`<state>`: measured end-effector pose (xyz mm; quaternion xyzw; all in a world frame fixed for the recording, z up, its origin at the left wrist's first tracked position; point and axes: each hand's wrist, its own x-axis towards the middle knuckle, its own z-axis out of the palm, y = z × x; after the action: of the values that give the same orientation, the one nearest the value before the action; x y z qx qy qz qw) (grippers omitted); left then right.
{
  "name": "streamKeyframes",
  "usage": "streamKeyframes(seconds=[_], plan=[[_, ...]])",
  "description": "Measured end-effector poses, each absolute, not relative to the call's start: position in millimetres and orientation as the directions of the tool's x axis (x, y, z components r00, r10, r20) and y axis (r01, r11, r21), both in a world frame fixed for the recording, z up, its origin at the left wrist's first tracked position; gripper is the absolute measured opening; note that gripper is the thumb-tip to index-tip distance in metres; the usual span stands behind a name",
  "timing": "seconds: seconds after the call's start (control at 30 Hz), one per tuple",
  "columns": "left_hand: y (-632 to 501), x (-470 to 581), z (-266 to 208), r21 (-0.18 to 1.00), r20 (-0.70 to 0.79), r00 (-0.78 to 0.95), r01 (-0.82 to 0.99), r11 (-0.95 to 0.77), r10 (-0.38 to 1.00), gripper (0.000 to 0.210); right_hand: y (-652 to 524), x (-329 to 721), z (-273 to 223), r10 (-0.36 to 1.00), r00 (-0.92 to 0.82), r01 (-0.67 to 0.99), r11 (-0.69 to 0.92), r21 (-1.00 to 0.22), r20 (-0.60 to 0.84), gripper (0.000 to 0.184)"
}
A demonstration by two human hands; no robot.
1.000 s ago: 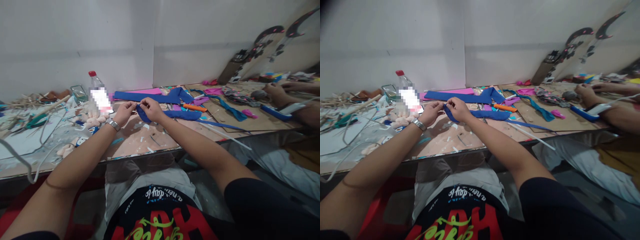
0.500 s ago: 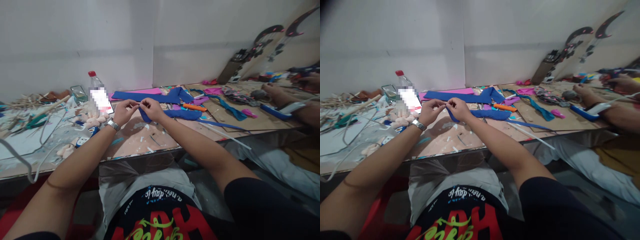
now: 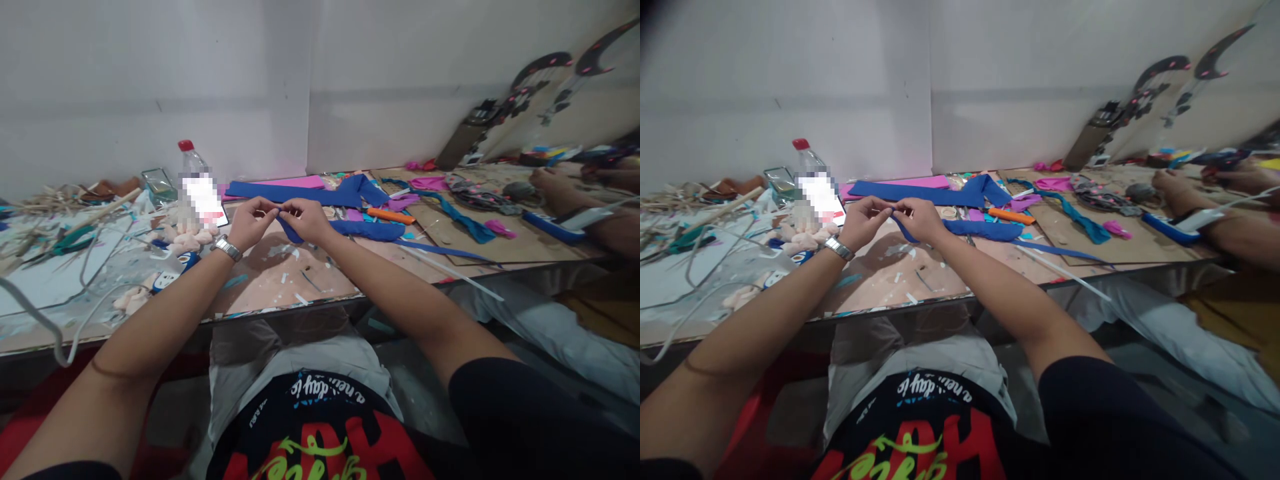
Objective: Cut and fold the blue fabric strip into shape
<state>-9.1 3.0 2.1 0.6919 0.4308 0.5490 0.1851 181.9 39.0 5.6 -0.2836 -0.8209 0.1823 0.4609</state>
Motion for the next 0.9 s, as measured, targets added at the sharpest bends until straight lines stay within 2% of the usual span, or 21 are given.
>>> streamKeyframes(seconds=[0.27,0.57,0.77,0.9], plan=[[5.4,-9.4,-1.1,0.749,0.582,0.017,0.378,-0.544,0.813,0.026,36.7,182.6,7.9,0.625,-0.41,0.399,0.778,-0.486,0.664,0.018],[0.3,-9.7,4.6,0.693,0.602,0.062,0.455,-0.56,0.796,0.026,37.2,183.8,7.0,0.632,-0.397,0.465,0.764,-0.448,0.666,0.015],[-0.5,-8.8,4.6,0.687,0.599,0.07,0.466,-0.558,0.797,0.03,36.8,182.9,7.3,0.615,-0.423,0.521,0.766,-0.377,0.665,0.032],[-2.1,-7.7,5.1,0.693,0.588,0.092,0.454,-0.56,0.803,0.034,35.8,182.2,7.9,0.603,-0.44,0.535,0.771,-0.346,0.665,0.034]])
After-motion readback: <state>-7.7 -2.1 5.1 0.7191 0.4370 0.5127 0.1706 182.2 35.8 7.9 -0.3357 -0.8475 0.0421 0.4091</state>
